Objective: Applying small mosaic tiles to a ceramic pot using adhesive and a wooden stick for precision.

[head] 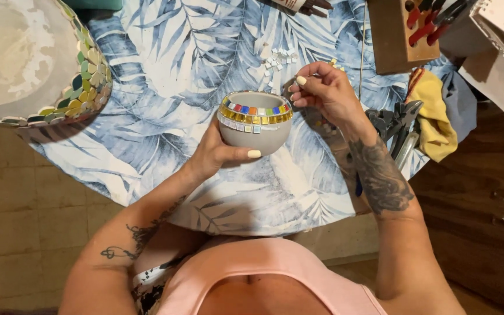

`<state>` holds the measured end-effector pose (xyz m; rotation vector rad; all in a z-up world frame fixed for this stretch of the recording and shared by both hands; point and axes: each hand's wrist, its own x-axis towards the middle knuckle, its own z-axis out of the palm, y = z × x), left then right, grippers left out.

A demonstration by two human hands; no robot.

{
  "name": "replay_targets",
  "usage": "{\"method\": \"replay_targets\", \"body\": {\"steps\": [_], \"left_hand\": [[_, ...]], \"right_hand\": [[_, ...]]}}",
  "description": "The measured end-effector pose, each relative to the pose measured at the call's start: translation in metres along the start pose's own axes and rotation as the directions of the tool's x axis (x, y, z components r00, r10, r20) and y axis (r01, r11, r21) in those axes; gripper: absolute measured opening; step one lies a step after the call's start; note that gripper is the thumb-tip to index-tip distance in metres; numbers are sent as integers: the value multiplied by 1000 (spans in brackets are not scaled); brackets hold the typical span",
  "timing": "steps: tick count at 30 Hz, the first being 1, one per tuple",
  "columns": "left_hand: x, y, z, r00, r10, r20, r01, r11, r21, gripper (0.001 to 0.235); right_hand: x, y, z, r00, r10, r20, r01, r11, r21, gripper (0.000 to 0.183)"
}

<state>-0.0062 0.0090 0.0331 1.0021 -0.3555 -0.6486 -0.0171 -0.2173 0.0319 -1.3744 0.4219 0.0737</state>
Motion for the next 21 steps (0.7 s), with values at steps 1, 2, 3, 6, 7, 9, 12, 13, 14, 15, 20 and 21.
{"method": "replay_targets", "body": {"steps": [1,2,3,6,7,9,12,13,14,15,20,21], "left_hand": [[0,0,0,1000,2,-3,-2,1000,-1,85],[0,0,0,1000,3,-4,-3,1000,3,84],[0,0,0,1000,4,-5,-4,1000,5,83],[0,-2,-2,1000,6,1,-6,1000,0,85],[-1,-2,-3,1000,6,-3,-6,1000,-3,85],[-2,0,-4,1000,-1,4,1,1000,10,84],[0,4,-3,1000,-2,25,2,1000,4,86],[0,2,-3,1000,-5,23,4,1000,2,86],[1,0,-3,1000,1,15,-1,1000,2,86],[1,-2,-3,1000,7,9,-7,1000,2,87],[1,1,2,999,30,17,-30,1000,2,87],[1,-2,1,999,43,12,-43,999,-11,86]], "right_hand": [[-5,-3,3,1000,1,3,-1,1000,-1,13],[-10,-6,5,999,-40,-9,40,999,-22,15],[-15,-9,8,997,-79,-21,78,996,-44,17],[-35,-17,15,979,-197,-49,195,980,-46,21],[-39,-13,12,980,-194,-46,192,980,-48,21],[-46,-7,6,920,-392,-5,386,910,-151,22],[-60,13,11,771,-636,14,619,745,-250,19],[-56,22,11,773,-634,14,616,747,-250,19],[-53,32,12,667,-741,83,731,627,-269,18],[-49,41,12,542,-826,154,826,490,-278,16],[-62,16,55,471,-855,215,839,359,-409,12],[-62,14,58,463,-854,236,835,332,-438,12]]}}
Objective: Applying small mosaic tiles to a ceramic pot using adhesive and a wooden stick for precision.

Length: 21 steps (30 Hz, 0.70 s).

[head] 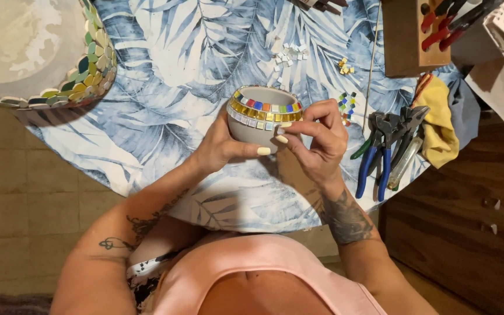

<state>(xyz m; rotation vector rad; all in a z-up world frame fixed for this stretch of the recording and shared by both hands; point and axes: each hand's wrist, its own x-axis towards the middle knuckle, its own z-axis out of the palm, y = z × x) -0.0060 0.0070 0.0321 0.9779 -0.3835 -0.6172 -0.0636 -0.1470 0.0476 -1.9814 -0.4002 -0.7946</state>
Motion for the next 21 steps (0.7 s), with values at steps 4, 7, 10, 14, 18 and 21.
{"method": "replay_targets", "body": {"steps": [4,7,10,14,18,21], "left_hand": [[-1,4,1,1000,12,-1,-12,1000,19,87],[-2,7,2,1000,22,4,-22,1000,18,86],[-2,9,3,1000,-7,-11,7,999,46,90],[-3,9,2,1000,-18,-8,19,996,87,90],[-2,8,2,999,-26,-23,29,992,119,91],[-2,15,6,999,-25,-28,28,990,138,89]], "right_hand": [[-3,4,0,1000,-11,3,11,1000,-28,13],[-4,4,2,1000,-9,-9,9,999,-32,17],[-3,3,3,999,-23,-33,22,1000,-13,18],[-3,2,5,999,-19,-48,19,1000,1,15],[-4,4,5,999,-18,-50,18,1000,5,14],[-6,4,7,995,-63,-73,63,998,-5,15]]}}
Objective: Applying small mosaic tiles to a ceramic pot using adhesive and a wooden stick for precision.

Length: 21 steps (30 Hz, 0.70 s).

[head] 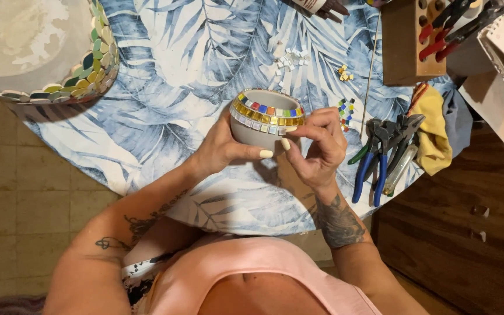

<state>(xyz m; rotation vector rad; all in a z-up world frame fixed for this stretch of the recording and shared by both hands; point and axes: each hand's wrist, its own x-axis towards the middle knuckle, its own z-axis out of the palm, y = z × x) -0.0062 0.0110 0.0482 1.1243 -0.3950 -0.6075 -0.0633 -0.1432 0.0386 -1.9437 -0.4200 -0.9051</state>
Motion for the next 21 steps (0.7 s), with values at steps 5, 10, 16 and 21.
{"method": "replay_targets", "body": {"steps": [5,10,16,21], "left_hand": [[0,-4,-3,1000,5,3,-5,1000,-4,87],[0,-6,-3,1000,6,-9,-6,1000,20,89],[0,-1,0,1000,2,-12,-2,1000,28,89],[1,0,0,1000,-7,-10,8,999,33,90]], "right_hand": [[1,-3,3,1000,-26,-3,26,999,-24,13],[0,-2,4,999,-33,-3,33,999,-40,13],[0,-1,4,998,-53,-28,52,997,-56,12],[1,-2,5,998,-60,-23,58,996,-71,11]]}}
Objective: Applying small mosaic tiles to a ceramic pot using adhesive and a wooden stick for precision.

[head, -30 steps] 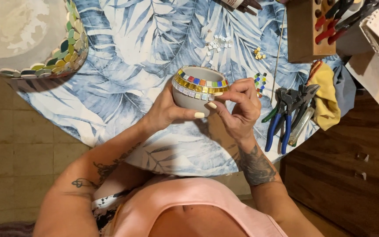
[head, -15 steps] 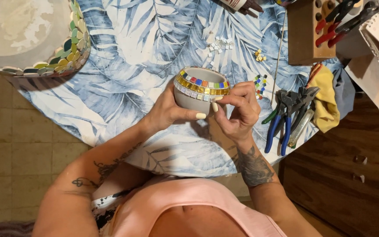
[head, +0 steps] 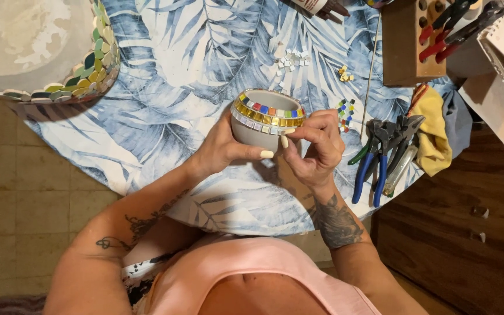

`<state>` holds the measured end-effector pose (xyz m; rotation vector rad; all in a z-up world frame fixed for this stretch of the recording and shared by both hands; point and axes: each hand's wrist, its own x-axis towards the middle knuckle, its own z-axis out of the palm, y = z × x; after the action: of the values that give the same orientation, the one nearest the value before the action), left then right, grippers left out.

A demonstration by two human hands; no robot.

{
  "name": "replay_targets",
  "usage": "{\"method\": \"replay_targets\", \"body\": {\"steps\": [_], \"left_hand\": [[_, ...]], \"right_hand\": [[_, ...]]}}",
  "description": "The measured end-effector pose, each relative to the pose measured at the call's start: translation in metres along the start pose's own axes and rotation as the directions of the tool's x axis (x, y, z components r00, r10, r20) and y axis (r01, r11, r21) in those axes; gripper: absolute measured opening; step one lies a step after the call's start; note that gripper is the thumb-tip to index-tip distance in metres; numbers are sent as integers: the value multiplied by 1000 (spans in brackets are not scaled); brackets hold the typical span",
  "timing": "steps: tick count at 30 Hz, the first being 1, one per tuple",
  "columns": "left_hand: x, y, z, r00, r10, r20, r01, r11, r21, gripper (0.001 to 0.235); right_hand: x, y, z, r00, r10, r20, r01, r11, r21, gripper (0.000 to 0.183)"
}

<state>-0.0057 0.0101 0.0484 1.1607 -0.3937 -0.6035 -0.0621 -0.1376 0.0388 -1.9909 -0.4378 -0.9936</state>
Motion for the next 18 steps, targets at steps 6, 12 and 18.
{"method": "replay_targets", "body": {"steps": [6,12,18], "left_hand": [[-1,3,-1,1000,-18,14,19,1000,-7,92],[1,1,-2,1000,-17,16,17,1000,4,93],[1,1,0,1000,-10,15,10,1000,-10,92]], "right_hand": [[1,0,0,1000,-5,-3,5,1000,4,11],[-1,3,-1,1000,-9,-5,9,1000,4,10],[-2,2,1,1000,-13,-7,13,1000,-13,10]]}}
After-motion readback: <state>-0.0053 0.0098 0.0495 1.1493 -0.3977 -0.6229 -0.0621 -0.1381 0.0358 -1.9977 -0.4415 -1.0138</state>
